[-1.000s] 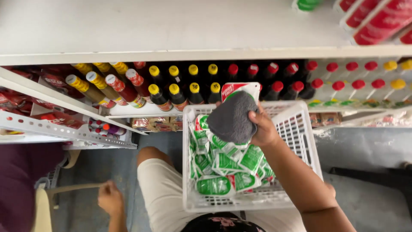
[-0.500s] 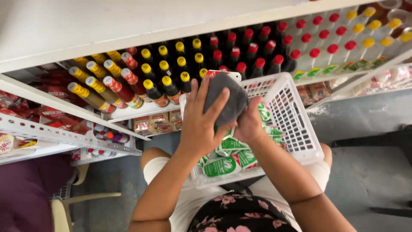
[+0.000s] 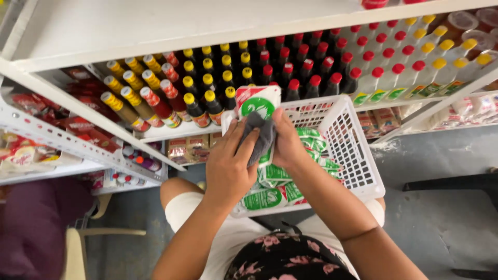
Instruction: Wipe condiment pouches with a cloth and arrange them on a store shelf.
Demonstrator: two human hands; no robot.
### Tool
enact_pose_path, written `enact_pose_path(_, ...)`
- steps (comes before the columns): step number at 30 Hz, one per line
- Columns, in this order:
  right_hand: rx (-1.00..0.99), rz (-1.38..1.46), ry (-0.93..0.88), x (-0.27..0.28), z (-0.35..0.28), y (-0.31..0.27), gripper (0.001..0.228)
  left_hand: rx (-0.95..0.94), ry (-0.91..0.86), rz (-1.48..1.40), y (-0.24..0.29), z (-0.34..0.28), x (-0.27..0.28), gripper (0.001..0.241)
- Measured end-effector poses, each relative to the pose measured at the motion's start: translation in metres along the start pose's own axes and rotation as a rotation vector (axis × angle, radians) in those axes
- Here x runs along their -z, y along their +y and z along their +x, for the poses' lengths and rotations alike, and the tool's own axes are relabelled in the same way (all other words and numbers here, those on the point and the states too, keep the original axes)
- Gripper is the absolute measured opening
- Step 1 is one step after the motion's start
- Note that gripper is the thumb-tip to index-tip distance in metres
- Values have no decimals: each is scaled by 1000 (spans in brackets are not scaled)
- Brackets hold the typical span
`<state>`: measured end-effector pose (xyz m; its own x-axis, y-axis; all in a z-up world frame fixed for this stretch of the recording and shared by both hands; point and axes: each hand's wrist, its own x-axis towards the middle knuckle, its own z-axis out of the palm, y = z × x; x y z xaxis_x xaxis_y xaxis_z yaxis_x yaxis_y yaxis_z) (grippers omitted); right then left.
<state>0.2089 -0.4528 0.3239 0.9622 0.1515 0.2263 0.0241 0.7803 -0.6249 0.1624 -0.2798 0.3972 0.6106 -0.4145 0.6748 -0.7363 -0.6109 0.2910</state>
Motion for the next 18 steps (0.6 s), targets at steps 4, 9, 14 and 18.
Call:
enact_pose_path(4, -61, 36, -24, -19, 10, -33, 75, 215, -54, -320, -11, -25, 8, 39)
enact_pose_path(9, -82, 92, -115, -34, 21, -49, 77, 417, 289, -700, -44, 7, -5, 42)
enact_pose_path(14, 48, 45, 25, -7, 33, -29, 60, 449, 303, -1012, -42, 47, -47, 45)
enact_pose_path(18, 507, -377, 145, -29, 43, -58, 49, 414, 112, -1029, -32, 54, -76, 44)
